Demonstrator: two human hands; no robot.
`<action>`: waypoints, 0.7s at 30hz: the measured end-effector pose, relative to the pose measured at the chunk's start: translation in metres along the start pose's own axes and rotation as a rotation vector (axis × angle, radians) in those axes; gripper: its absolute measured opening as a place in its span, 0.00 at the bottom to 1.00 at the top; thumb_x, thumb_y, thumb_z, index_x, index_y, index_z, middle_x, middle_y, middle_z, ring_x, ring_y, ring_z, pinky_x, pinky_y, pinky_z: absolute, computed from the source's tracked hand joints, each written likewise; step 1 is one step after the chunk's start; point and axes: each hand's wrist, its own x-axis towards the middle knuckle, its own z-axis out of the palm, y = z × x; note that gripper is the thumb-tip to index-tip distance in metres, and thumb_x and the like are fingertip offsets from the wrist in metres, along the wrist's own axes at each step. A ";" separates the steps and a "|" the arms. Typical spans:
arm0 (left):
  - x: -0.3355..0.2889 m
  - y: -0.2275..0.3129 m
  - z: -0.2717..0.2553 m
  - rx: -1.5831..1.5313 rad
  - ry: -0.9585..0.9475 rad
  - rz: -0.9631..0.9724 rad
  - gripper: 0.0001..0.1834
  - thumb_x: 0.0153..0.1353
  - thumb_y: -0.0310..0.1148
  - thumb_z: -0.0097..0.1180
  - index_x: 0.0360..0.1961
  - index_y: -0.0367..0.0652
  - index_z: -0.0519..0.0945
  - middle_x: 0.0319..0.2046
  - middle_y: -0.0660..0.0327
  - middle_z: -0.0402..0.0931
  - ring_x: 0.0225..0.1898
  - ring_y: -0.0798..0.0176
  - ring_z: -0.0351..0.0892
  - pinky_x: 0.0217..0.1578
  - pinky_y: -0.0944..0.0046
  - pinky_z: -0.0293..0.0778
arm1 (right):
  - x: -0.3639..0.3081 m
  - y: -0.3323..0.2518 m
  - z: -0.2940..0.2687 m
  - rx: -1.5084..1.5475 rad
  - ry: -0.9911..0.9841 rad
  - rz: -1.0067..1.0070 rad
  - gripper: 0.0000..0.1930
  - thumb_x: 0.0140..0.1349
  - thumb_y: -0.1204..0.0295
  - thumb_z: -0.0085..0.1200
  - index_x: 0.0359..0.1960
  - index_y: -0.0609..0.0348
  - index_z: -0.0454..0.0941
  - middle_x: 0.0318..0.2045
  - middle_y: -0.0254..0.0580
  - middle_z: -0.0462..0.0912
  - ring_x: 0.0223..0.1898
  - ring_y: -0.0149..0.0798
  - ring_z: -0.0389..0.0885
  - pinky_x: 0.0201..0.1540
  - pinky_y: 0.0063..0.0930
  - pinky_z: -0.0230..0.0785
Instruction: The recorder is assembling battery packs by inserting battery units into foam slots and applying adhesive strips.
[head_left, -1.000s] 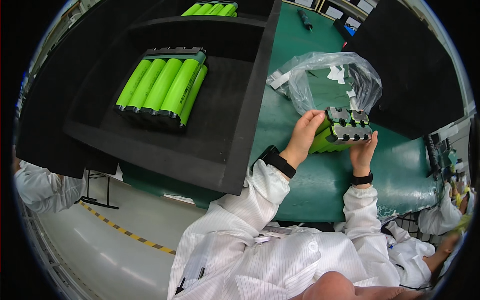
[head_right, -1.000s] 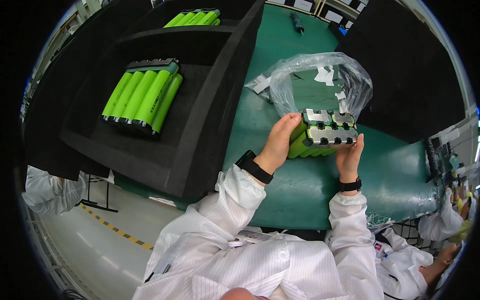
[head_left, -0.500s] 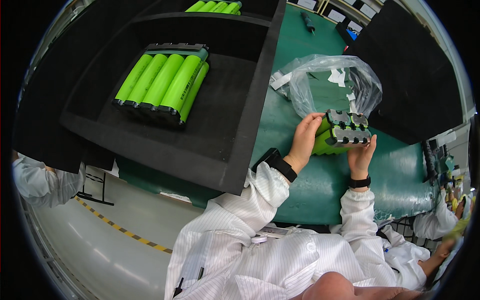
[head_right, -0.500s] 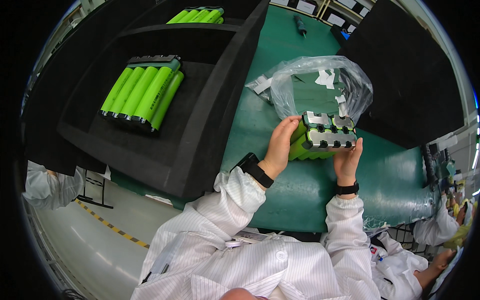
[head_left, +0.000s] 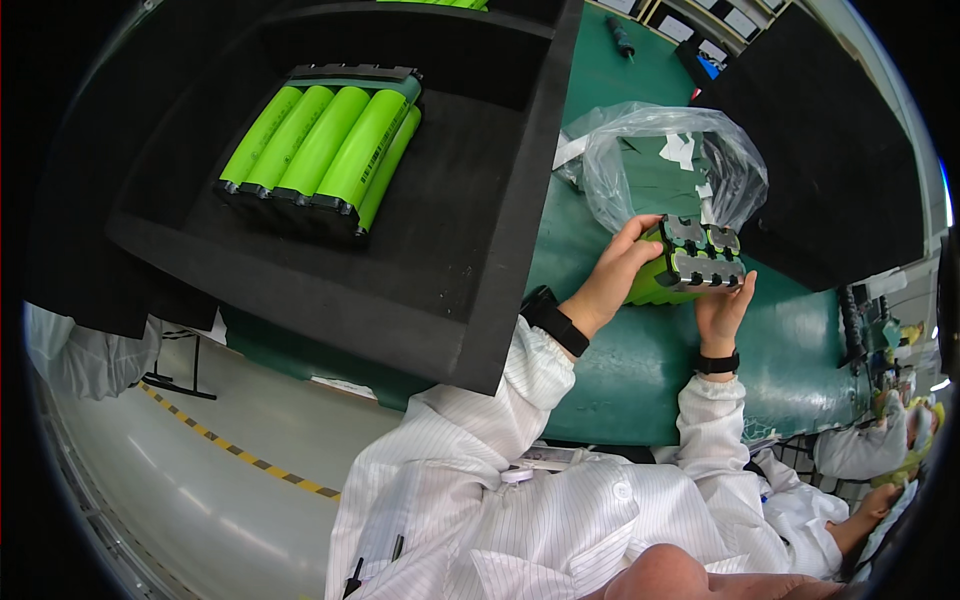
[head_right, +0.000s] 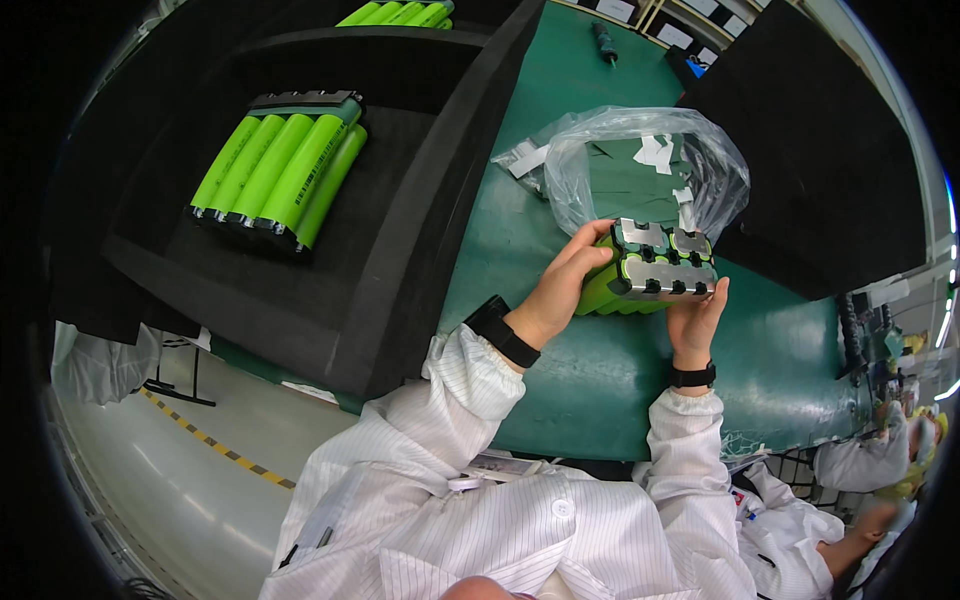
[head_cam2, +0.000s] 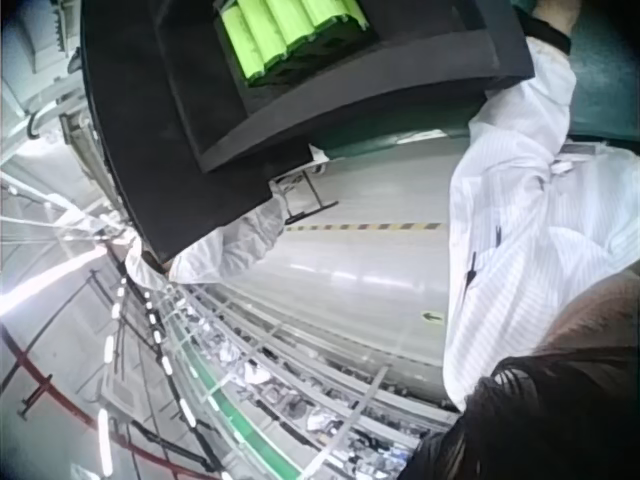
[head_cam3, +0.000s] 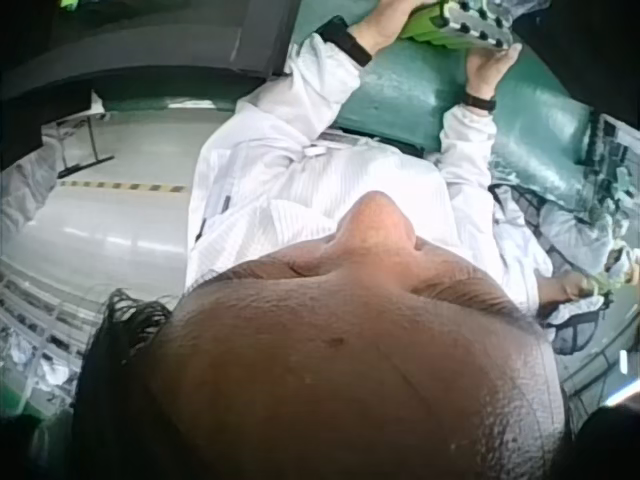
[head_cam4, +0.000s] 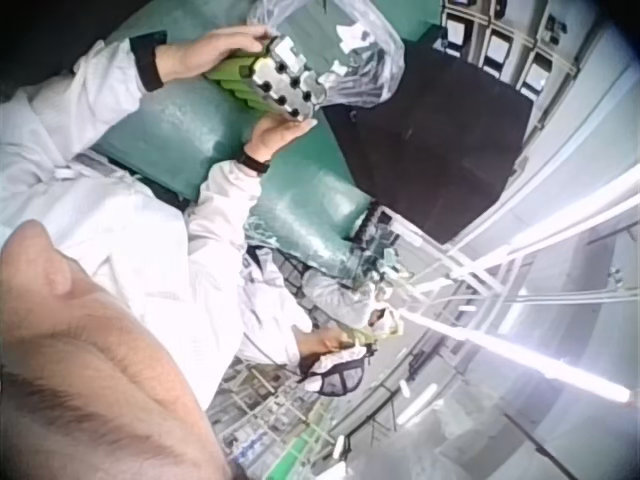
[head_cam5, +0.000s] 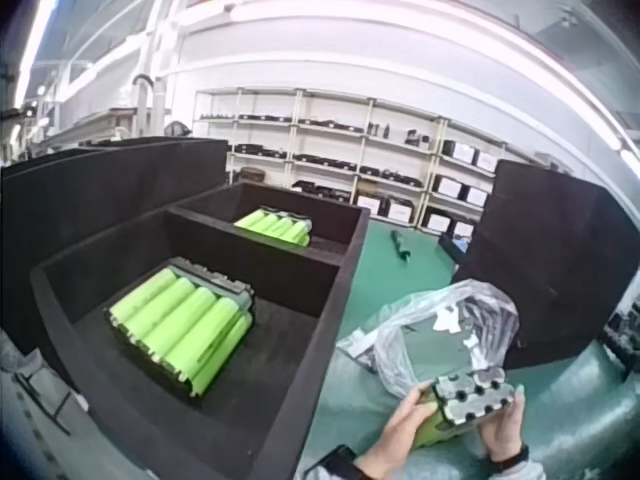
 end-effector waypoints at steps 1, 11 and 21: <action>-0.002 0.002 -0.002 -0.005 0.003 0.004 0.22 0.65 0.29 0.44 0.60 0.35 0.67 0.53 0.60 0.71 0.53 0.70 0.69 0.55 0.69 0.65 | 0.000 0.000 0.002 -0.005 -0.003 0.004 0.31 0.72 0.45 0.34 0.64 0.56 0.68 0.60 0.39 0.74 0.61 0.41 0.71 0.66 0.43 0.57; -0.009 0.006 -0.010 0.025 -0.144 -0.062 0.36 0.62 0.30 0.54 0.70 0.38 0.55 0.63 0.58 0.63 0.65 0.64 0.62 0.65 0.63 0.57 | -0.001 0.004 -0.006 -0.025 0.004 0.025 0.34 0.70 0.42 0.39 0.68 0.52 0.62 0.63 0.38 0.70 0.64 0.42 0.66 0.66 0.45 0.57; -0.010 0.003 -0.011 0.120 -0.119 -0.011 0.36 0.61 0.28 0.58 0.69 0.36 0.57 0.63 0.57 0.64 0.65 0.64 0.62 0.66 0.62 0.57 | 0.000 0.005 -0.001 0.006 -0.021 0.020 0.32 0.71 0.44 0.38 0.69 0.52 0.60 0.63 0.37 0.69 0.65 0.41 0.65 0.67 0.45 0.55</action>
